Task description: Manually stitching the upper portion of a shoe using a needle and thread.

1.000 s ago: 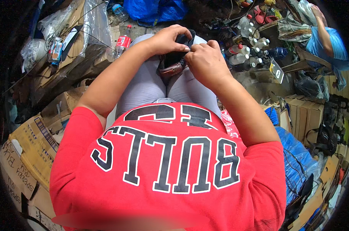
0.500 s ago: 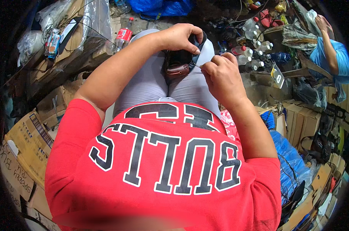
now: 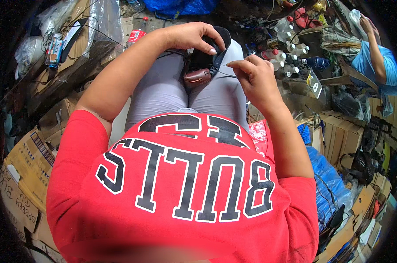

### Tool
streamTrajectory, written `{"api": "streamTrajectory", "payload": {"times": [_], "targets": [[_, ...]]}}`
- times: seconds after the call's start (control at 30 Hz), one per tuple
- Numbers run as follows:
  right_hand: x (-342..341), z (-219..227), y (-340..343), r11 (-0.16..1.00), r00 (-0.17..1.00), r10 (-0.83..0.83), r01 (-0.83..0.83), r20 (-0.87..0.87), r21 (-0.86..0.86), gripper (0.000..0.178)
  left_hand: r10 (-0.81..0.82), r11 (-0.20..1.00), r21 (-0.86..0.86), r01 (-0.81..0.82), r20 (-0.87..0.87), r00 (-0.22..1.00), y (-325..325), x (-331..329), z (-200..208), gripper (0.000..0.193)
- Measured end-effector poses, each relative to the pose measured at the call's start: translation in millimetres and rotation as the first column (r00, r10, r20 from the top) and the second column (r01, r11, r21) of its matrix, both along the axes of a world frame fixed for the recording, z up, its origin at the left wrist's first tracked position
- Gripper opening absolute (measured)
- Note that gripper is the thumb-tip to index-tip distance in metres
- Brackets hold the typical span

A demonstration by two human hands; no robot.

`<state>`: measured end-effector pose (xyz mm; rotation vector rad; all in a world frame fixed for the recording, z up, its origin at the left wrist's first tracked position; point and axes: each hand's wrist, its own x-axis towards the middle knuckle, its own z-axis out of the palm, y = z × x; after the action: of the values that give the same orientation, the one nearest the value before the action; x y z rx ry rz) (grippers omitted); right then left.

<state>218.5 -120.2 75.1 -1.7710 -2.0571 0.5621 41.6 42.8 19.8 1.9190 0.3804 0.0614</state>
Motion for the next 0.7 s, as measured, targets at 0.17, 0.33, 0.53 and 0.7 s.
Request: {"api": "streamTrajectory", "payload": {"times": [0.17,0.33,0.53,0.7], "targets": [[1.1,-3.7,5.1,0.999,0.998,0.025,-0.027,0.052,0.04,0.014,0.024,1.0,-0.002,-0.024,-0.026,0.999,0.2,-2.4,0.7,0.029],[-4.6,-0.2,5.1,0.992,0.985,0.067,-0.083,0.161,0.092,0.016,0.017,0.999,0.03,-0.017,-0.019,1.0,0.1,-0.3,1.7,0.029],[7.0,-17.7,10.8,0.969,0.971,-0.06,0.002,-0.23,-0.246,0.022,0.0,0.998,0.069,0.003,-0.046,0.999,-1.0,1.8,4.4,0.033],[23.2,-30.4,23.1,0.886,0.892,-0.142,-0.079,-0.43,-0.457,0.021,-0.044,0.995,0.092,0.048,-0.047,0.998,-2.7,2.6,6.6,0.04]]}}
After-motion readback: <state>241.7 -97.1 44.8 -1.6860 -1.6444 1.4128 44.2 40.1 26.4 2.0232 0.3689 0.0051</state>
